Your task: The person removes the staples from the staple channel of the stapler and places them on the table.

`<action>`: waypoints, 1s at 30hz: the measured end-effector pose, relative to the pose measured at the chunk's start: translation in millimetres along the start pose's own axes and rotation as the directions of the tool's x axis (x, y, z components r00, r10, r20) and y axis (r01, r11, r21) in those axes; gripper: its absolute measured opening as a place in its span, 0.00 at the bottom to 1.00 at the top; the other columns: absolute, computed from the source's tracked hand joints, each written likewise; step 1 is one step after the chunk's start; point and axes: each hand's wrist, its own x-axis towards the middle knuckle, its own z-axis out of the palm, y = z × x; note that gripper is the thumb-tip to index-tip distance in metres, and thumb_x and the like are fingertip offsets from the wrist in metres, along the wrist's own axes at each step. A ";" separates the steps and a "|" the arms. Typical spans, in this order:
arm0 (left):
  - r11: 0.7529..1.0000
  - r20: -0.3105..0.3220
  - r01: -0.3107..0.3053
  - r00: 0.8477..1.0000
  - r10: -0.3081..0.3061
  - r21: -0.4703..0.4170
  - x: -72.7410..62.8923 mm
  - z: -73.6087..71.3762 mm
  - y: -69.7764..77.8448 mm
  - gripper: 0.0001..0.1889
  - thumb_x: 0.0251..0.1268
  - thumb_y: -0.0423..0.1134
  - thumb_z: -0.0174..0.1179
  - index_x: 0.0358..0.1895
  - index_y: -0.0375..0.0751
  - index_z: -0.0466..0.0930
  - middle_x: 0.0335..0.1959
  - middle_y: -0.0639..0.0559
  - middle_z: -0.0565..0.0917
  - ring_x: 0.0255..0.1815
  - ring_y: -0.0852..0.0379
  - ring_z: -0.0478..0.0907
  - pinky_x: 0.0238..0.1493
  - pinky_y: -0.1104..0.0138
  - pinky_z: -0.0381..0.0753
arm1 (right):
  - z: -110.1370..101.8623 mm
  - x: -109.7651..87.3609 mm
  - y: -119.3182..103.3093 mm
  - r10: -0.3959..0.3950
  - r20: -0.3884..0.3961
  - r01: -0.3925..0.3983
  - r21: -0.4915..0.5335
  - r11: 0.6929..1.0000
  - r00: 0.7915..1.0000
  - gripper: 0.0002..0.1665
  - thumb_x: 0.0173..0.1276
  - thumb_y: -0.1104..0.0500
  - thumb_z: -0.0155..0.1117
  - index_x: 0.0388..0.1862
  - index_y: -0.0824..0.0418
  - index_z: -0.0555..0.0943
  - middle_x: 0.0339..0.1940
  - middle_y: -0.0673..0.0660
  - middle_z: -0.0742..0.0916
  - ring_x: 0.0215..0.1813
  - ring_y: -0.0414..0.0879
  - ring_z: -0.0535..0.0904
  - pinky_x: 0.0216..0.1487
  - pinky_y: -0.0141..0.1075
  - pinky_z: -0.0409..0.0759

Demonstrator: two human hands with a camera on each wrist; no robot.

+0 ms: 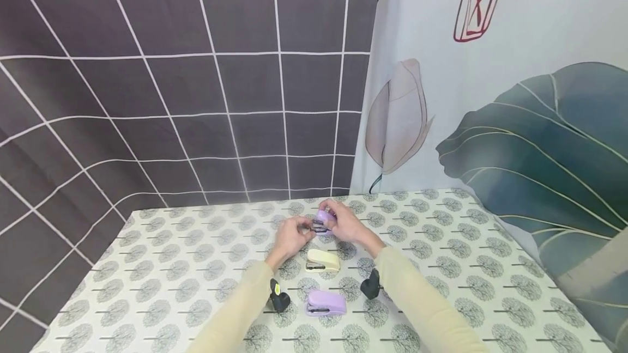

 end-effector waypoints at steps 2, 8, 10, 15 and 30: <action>1.000 -0.014 -0.005 1.000 0.005 0.007 0.3 -0.1 -1.2 0.12 0.52 0.39 0.75 0.41 0.49 0.88 0.41 0.57 0.87 0.26 0.64 0.72 0.39 0.62 0.73 | -2.4 -0.6 0.7 -0.006 0.006 0.006 0.031 1.000 1.000 0.21 0.63 0.78 0.58 0.51 0.61 0.72 0.40 0.62 0.81 0.41 0.56 0.81 0.42 0.48 0.82; 0.999 -0.016 -0.029 0.999 0.029 0.019 -0.3 0.3 -1.9 0.11 0.52 0.39 0.75 0.40 0.51 0.88 0.38 0.59 0.86 0.26 0.65 0.71 0.36 0.64 0.72 | -7.9 -4.3 8.8 -0.023 0.010 0.023 0.052 0.998 1.000 0.21 0.64 0.79 0.56 0.50 0.60 0.69 0.42 0.63 0.81 0.44 0.58 0.82 0.47 0.50 0.82; 0.999 -0.012 -0.036 0.999 0.036 0.018 -0.9 0.6 -1.3 0.11 0.53 0.39 0.74 0.40 0.50 0.88 0.38 0.59 0.86 0.26 0.65 0.71 0.36 0.64 0.72 | -10.6 -6.6 11.4 -0.015 0.011 0.014 0.067 0.998 1.000 0.21 0.64 0.79 0.56 0.49 0.59 0.68 0.42 0.63 0.81 0.44 0.57 0.82 0.47 0.49 0.82; 0.998 -0.017 -0.054 0.998 0.054 0.018 -0.6 1.0 -0.1 0.11 0.53 0.38 0.74 0.40 0.49 0.88 0.37 0.58 0.86 0.27 0.64 0.71 0.35 0.64 0.73 | -17.4 -11.5 15.6 -0.013 -0.009 0.014 0.092 0.996 1.000 0.21 0.63 0.79 0.57 0.50 0.63 0.67 0.41 0.63 0.81 0.44 0.58 0.82 0.46 0.46 0.83; 0.999 -0.001 -0.048 0.999 0.048 0.018 -3.1 -2.7 2.8 0.11 0.54 0.39 0.74 0.42 0.48 0.88 0.38 0.57 0.86 0.27 0.64 0.72 0.35 0.63 0.74 | -22.6 -23.5 25.4 0.080 -0.048 -0.069 0.197 0.978 0.996 0.20 0.65 0.77 0.58 0.51 0.64 0.67 0.46 0.66 0.80 0.50 0.61 0.81 0.50 0.44 0.82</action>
